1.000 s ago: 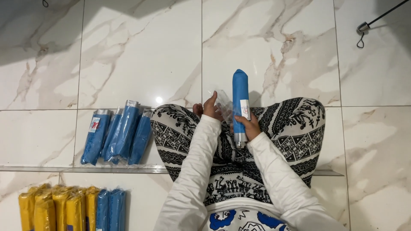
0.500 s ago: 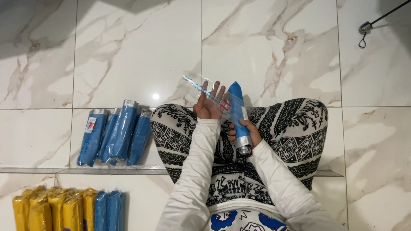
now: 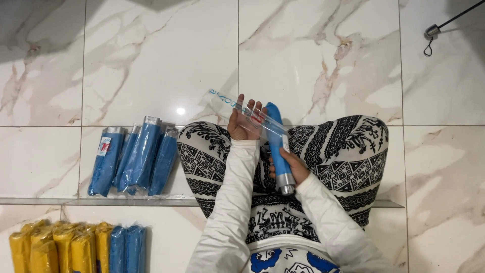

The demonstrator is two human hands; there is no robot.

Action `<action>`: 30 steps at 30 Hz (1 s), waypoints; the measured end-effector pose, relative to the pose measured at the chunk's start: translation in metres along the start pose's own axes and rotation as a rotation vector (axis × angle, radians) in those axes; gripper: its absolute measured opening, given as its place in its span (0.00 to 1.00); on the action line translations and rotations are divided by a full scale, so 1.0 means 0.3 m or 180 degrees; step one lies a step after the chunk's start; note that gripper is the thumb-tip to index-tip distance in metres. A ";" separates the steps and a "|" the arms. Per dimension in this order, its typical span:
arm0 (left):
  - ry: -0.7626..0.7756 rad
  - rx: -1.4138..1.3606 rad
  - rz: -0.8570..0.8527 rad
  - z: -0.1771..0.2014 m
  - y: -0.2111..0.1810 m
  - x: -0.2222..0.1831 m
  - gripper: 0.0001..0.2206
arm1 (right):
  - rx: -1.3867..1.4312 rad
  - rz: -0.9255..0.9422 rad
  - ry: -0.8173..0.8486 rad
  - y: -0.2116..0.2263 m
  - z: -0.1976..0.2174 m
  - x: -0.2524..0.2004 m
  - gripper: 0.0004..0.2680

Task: The person wraps a blue umbrella in a silver protective sheet by hand and then slides it into a clear plastic sleeve.

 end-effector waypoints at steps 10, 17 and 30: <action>-0.0583 -0.0131 -0.0158 0.028 -0.012 0.024 0.21 | -0.2431 0.0939 -0.0682 0.097 0.054 -0.330 0.15; -0.0262 -0.0245 -0.0081 -0.087 -0.005 -0.014 0.20 | -0.3631 0.0352 -0.0975 0.088 0.049 -0.427 0.37; 0.0312 -0.0164 0.0615 -0.075 0.038 -0.031 0.25 | -0.4029 0.0000 -0.0916 0.128 0.007 -0.446 0.31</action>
Point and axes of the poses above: each hand's wrist, its own x-axis towards the middle knuckle, its own z-axis out of the back of the hand, y = z × x, the point moved 5 cm from there along x, towards the middle knuckle, and after that the axes turned 7 degrees about -z, right-handed, at the moved point
